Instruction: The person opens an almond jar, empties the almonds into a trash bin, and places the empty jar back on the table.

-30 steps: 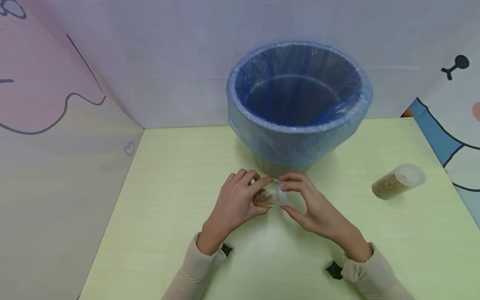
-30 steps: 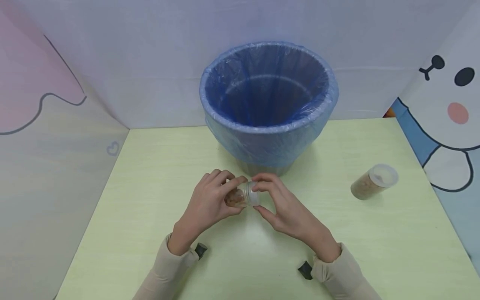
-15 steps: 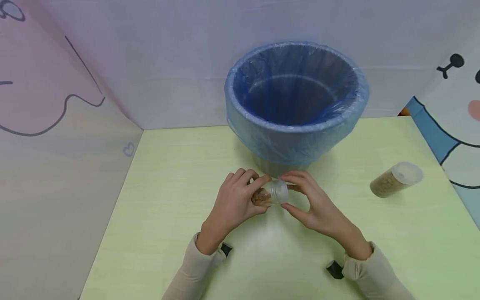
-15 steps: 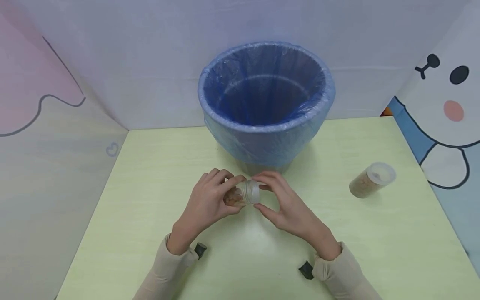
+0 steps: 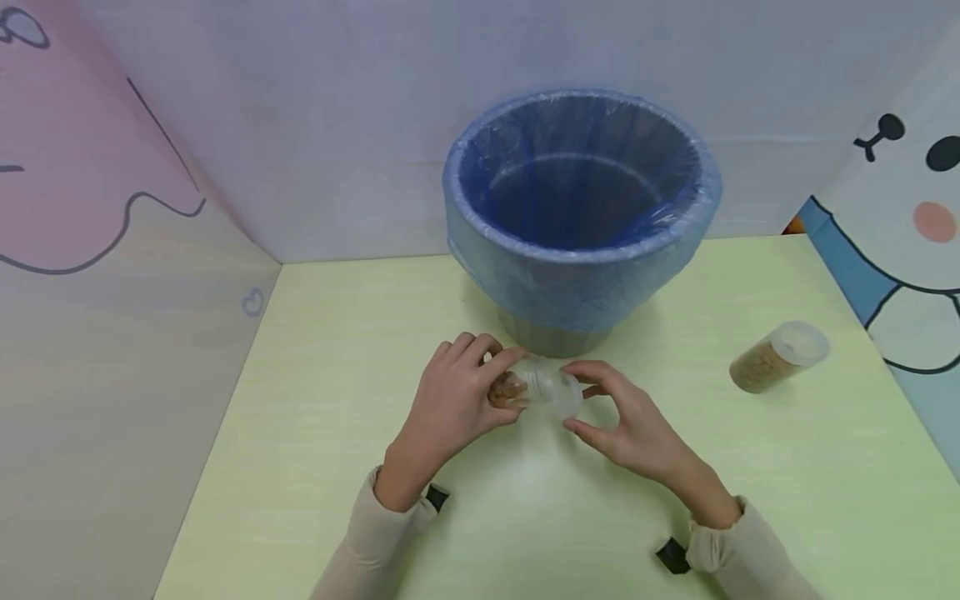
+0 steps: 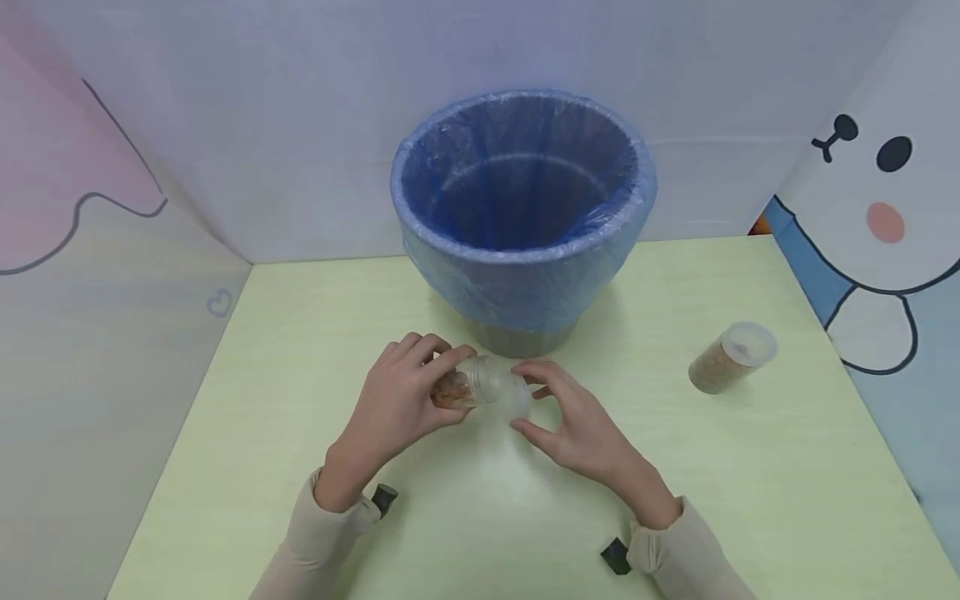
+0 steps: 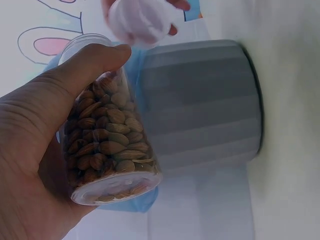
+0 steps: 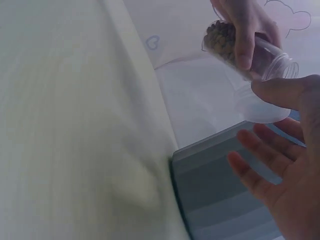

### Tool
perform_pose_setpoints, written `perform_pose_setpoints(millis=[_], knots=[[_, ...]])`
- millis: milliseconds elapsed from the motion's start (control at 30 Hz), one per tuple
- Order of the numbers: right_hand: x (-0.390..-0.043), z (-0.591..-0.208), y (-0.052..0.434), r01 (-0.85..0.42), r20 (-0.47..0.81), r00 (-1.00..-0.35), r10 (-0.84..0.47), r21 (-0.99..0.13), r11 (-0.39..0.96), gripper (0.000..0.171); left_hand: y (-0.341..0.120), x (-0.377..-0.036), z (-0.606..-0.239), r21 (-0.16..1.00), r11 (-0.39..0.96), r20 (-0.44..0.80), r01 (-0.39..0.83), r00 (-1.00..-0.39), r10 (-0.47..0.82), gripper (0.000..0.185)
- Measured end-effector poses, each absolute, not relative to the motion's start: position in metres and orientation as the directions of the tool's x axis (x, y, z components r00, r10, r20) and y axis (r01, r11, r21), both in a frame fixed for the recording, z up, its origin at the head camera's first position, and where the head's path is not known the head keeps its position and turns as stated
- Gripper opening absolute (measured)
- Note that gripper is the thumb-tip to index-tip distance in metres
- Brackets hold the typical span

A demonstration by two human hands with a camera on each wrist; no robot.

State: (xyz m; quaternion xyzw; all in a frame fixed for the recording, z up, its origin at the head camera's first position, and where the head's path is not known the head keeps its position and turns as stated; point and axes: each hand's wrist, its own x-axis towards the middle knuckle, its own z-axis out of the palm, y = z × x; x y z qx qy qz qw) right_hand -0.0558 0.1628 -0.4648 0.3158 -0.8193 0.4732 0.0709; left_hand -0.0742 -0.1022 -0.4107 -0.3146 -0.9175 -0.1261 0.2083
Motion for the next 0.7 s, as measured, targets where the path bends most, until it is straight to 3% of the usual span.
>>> perform_pose_setpoints(millis=[467, 567, 700], knots=[[-0.046, -0.487, 0.169, -0.433, 0.157, -0.860, -0.486, -0.728, 0.532, 0.064, -0.121, -0.077, -0.377, 0.056, 0.790, 0.477, 0.611, -0.711, 0.516, 0.063], [-0.047, -0.494, 0.171, -0.480, 0.191, -0.836, -0.514, -0.707, 0.519, 0.063, -0.124, -0.079, -0.368, 0.052, 0.789, 0.491, 0.612, -0.704, 0.513, 0.062], [-0.050, -0.503, 0.173, -0.611, 0.327, -0.767, -0.552, -0.637, 0.471, 0.063, -0.127, -0.082, -0.356, 0.047, 0.788, 0.509, 0.614, -0.693, 0.510, 0.060]])
